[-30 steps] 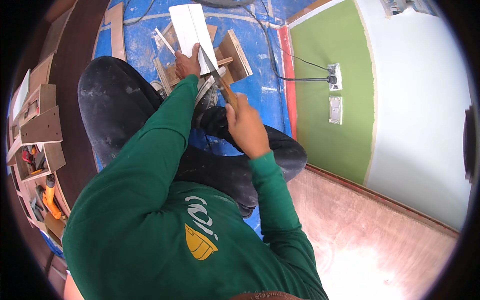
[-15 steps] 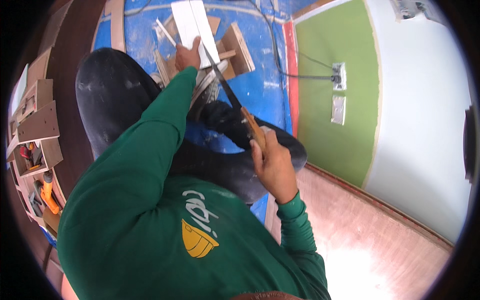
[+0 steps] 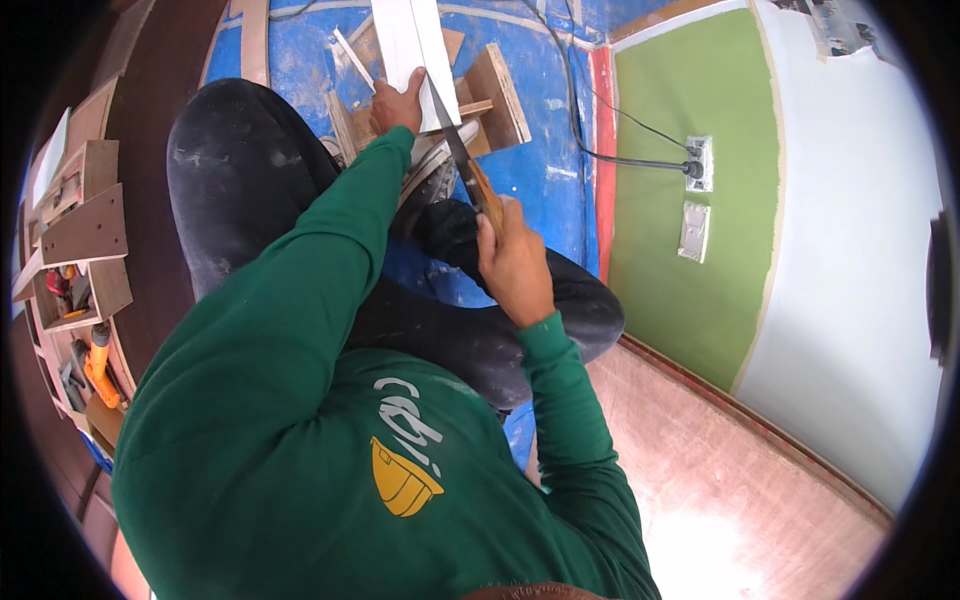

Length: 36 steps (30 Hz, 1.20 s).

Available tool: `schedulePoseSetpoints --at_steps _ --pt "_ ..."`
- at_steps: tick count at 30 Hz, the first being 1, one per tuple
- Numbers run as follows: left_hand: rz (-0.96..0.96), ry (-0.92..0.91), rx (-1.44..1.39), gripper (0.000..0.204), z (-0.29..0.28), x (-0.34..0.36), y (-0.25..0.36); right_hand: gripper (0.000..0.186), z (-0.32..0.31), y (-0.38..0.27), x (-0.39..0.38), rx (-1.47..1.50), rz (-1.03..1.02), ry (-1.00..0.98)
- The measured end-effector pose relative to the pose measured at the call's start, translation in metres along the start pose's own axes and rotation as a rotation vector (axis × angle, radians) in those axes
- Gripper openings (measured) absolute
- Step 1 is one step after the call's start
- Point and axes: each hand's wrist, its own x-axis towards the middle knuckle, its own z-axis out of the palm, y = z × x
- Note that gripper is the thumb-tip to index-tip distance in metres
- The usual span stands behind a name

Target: The person cuts a white wooden strip to size using a hand saw and then fits it into a gap in the ceiling. They climb a ladder to position the strip and secure it in place.

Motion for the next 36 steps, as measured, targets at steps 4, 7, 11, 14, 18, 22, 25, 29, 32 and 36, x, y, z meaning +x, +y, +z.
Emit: schedulePoseSetpoints --at_steps 4,7,11,14,18,22,25,29,32,36 --pt "-0.028 -0.028 -0.007 0.1 0.0 -0.005 -0.004 0.034 -0.017 -0.008 -0.017 -0.008 0.002 -0.023" --pt "-0.029 -0.009 0.009 0.1 -0.001 -0.004 -0.003 0.038 -0.062 -0.02 -0.067 0.033 0.052 -0.056" --pt "-0.015 0.0 0.01 0.095 0.002 0.0 -0.003 0.039 -0.093 -0.036 -0.098 0.054 0.13 -0.103" --pt "-0.059 -0.069 0.035 0.096 -0.005 -0.003 0.004 0.034 -0.046 -0.018 -0.059 0.014 0.047 -0.049" --pt "-0.081 -0.05 0.047 0.098 0.002 0.011 -0.001 0.03 -0.004 -0.001 -0.013 -0.009 -0.016 0.014" --pt "-0.113 -0.083 0.052 0.103 0.008 0.018 -0.007 0.032 -0.01 -0.005 -0.022 -0.013 0.002 0.0" --pt "-0.126 -0.09 0.055 0.101 0.01 0.025 -0.013 0.036 -0.054 -0.02 -0.066 0.004 0.007 -0.02" --pt "-0.139 -0.095 0.059 0.101 0.014 0.024 -0.013 0.042 -0.1 -0.034 -0.111 0.007 0.185 -0.144" --pt "-0.152 -0.134 0.057 0.101 0.011 0.021 -0.007 0.036 -0.071 -0.026 -0.082 -0.002 0.036 -0.042" --pt "-0.163 -0.089 0.06 0.095 0.01 0.028 -0.013 0.029 -0.016 -0.004 -0.009 -0.022 -0.013 -0.039"
